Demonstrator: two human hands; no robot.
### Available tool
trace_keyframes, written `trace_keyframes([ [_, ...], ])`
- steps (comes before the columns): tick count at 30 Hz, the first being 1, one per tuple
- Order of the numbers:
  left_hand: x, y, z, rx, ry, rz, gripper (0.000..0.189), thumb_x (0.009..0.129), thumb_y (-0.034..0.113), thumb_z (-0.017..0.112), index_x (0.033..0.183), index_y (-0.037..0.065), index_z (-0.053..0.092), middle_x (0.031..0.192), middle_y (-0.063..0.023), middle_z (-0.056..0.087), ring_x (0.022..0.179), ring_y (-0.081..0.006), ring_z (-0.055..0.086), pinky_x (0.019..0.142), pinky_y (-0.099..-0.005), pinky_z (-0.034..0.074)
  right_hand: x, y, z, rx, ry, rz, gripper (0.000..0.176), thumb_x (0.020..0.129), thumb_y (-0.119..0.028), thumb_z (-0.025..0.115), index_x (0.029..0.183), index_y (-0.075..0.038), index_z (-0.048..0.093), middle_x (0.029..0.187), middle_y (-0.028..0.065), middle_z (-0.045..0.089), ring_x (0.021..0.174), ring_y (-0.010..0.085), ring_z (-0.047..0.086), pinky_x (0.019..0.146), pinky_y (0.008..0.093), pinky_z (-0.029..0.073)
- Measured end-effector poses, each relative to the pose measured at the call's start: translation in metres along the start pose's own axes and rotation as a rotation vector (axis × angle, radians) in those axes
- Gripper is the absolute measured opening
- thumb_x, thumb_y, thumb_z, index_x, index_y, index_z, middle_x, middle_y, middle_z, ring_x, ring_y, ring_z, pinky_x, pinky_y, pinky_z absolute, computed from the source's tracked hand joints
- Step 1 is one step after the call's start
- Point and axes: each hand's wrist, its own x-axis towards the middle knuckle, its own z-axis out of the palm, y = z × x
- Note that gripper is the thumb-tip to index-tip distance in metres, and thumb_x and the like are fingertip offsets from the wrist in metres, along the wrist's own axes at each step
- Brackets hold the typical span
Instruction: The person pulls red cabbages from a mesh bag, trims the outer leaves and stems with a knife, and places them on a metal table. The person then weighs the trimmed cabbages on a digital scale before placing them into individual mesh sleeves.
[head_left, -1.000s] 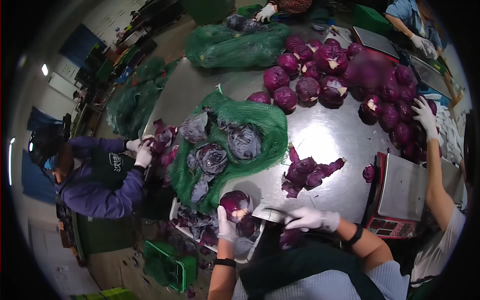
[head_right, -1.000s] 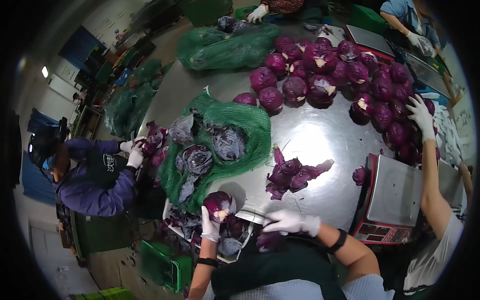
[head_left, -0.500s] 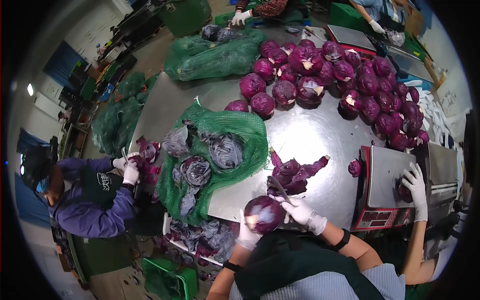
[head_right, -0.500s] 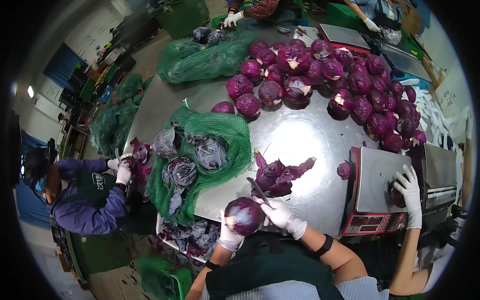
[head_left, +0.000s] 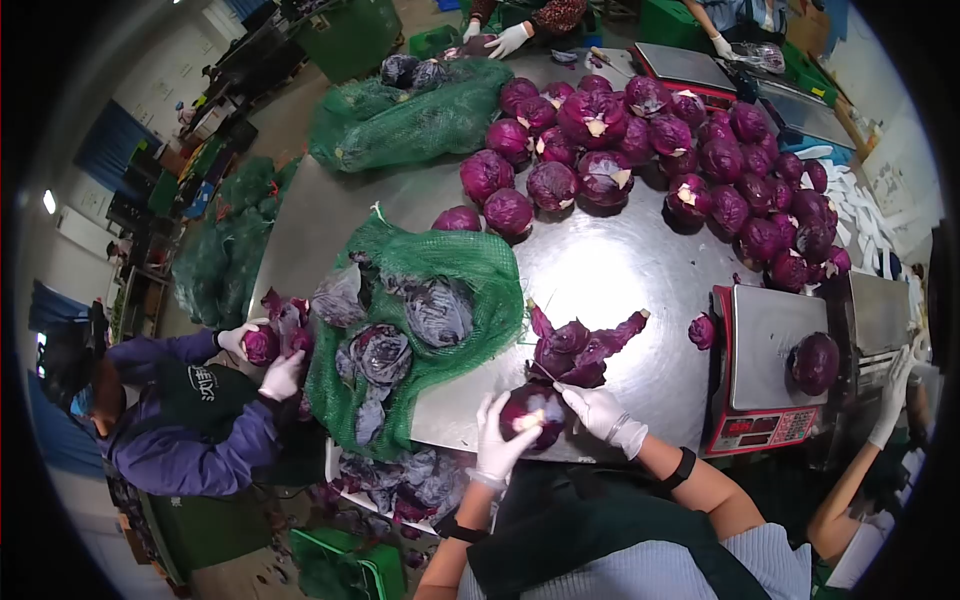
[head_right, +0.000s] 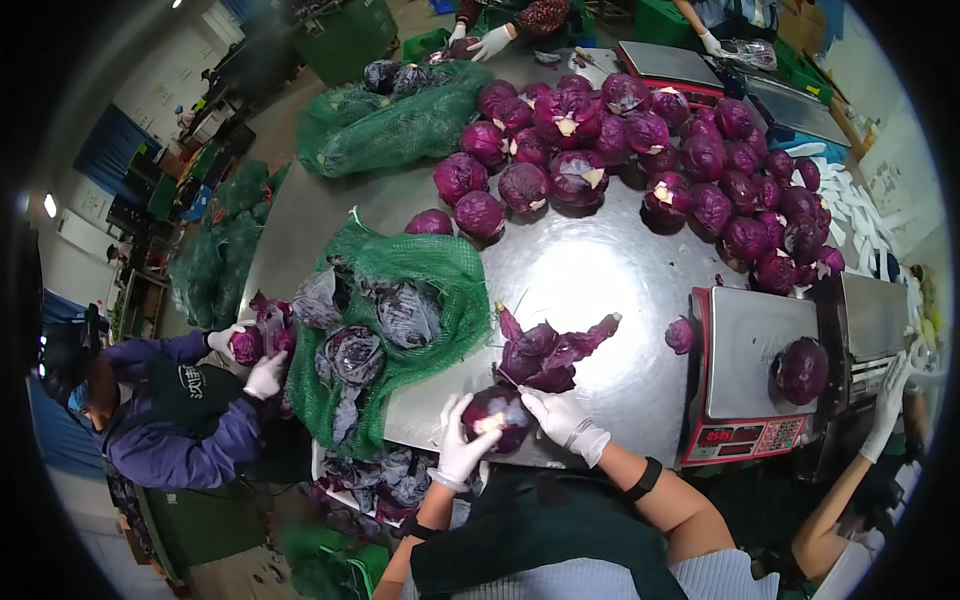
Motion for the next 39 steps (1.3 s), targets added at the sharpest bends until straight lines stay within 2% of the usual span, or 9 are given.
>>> trace_keyframes([
  [6,0.005,0.007,0.024,0.197,-0.057,0.054,0.091,0.068,0.038,0.076,0.133,-0.003,0.027,0.128,-0.0289,0.031,0.120,-0.0423,0.035,0.099,-0.0443,0.033,-0.027,-0.002,0.009,-0.471,0.275,-0.270,0.044,0.090,-0.027,0.050,0.126,-0.004,0.046,0.105,0.0177,0.061,0.091,0.0321,0.061,0.077,0.0381,0.049],
  [12,0.010,0.016,0.028,0.227,0.009,0.041,0.082,0.071,0.039,0.073,0.128,-0.005,0.032,0.121,-0.0249,0.038,0.113,-0.0404,0.042,0.094,-0.0435,0.038,-0.024,-0.017,0.018,-0.508,0.401,-0.288,0.050,0.086,-0.028,0.055,0.131,-0.008,0.043,0.100,0.0114,0.062,0.077,0.0291,0.063,0.059,0.0367,0.051],
  [23,0.007,0.010,0.017,0.286,-0.104,0.164,0.078,0.072,0.038,0.072,0.130,0.001,0.036,0.126,-0.0252,0.038,0.116,-0.0414,0.040,0.097,-0.0462,0.034,0.042,0.083,-0.025,-0.180,0.567,0.044,0.030,0.093,-0.033,0.040,0.110,-0.013,0.054,0.084,0.0205,0.062,0.075,0.0333,0.062,0.066,0.0402,0.048],
  [25,-0.006,-0.033,0.014,-0.126,-0.086,0.004,0.085,0.072,0.020,0.075,0.137,-0.001,0.023,0.129,-0.0207,0.038,0.121,-0.0312,0.039,0.102,-0.0418,0.033,0.029,0.046,-0.060,0.187,0.297,0.438,0.031,0.093,-0.026,0.044,0.119,-0.010,0.050,0.081,0.0148,0.062,0.060,0.0192,0.059,0.054,0.0323,0.047],
  [28,-0.010,-0.002,0.001,-0.733,-0.109,-0.384,0.079,0.073,0.004,0.072,0.136,0.000,0.024,0.130,-0.0143,0.036,0.115,-0.0219,0.045,0.097,-0.0344,0.039,0.012,0.029,-0.054,0.465,0.231,0.108,0.060,0.089,-0.012,0.050,0.142,-0.009,0.021,0.084,0.0043,0.058,0.051,0.0090,0.048,0.045,0.0239,0.043],
  [31,-0.013,-0.027,0.015,-0.473,-0.068,-0.230,0.081,0.071,0.010,0.075,0.135,0.000,0.026,0.127,-0.0156,0.037,0.114,-0.0235,0.045,0.097,-0.0346,0.039,-0.009,-0.003,-0.023,0.318,0.105,0.202,0.078,0.085,-0.018,0.058,0.144,-0.011,0.007,0.101,0.0123,0.061,0.065,0.0157,0.059,0.060,0.0268,0.050],
  [34,-0.019,-0.045,0.026,-0.396,-0.031,-0.173,0.088,0.068,0.020,0.079,0.134,-0.003,0.026,0.124,-0.0193,0.037,0.116,-0.0286,0.042,0.099,-0.0370,0.035,-0.018,0.002,0.012,-0.163,0.160,-0.129,0.071,0.082,-0.033,0.062,0.137,-0.003,0.029,0.108,0.0183,0.061,0.102,0.0324,0.058,0.084,0.0367,0.047],
  [35,-0.021,-0.046,0.027,-0.458,-0.035,-0.214,0.090,0.067,0.023,0.080,0.134,-0.003,0.026,0.123,-0.0206,0.036,0.117,-0.0306,0.040,0.099,-0.0381,0.034,-0.013,0.022,0.027,-0.340,0.271,-0.200,0.052,0.082,-0.033,0.061,0.121,-0.002,0.050,0.099,0.0187,0.063,0.093,0.0325,0.060,0.081,0.0373,0.049],
  [39,-0.019,-0.038,0.025,-0.257,-0.030,-0.049,0.093,0.066,0.028,0.081,0.134,-0.002,0.025,0.127,-0.0220,0.033,0.119,-0.0332,0.038,0.101,-0.0389,0.032,-0.013,0.013,0.021,-0.418,0.306,-0.126,0.025,0.082,-0.026,0.057,0.095,-0.005,0.059,0.086,0.0205,0.062,0.078,0.0367,0.061,0.071,0.0439,0.049],
])
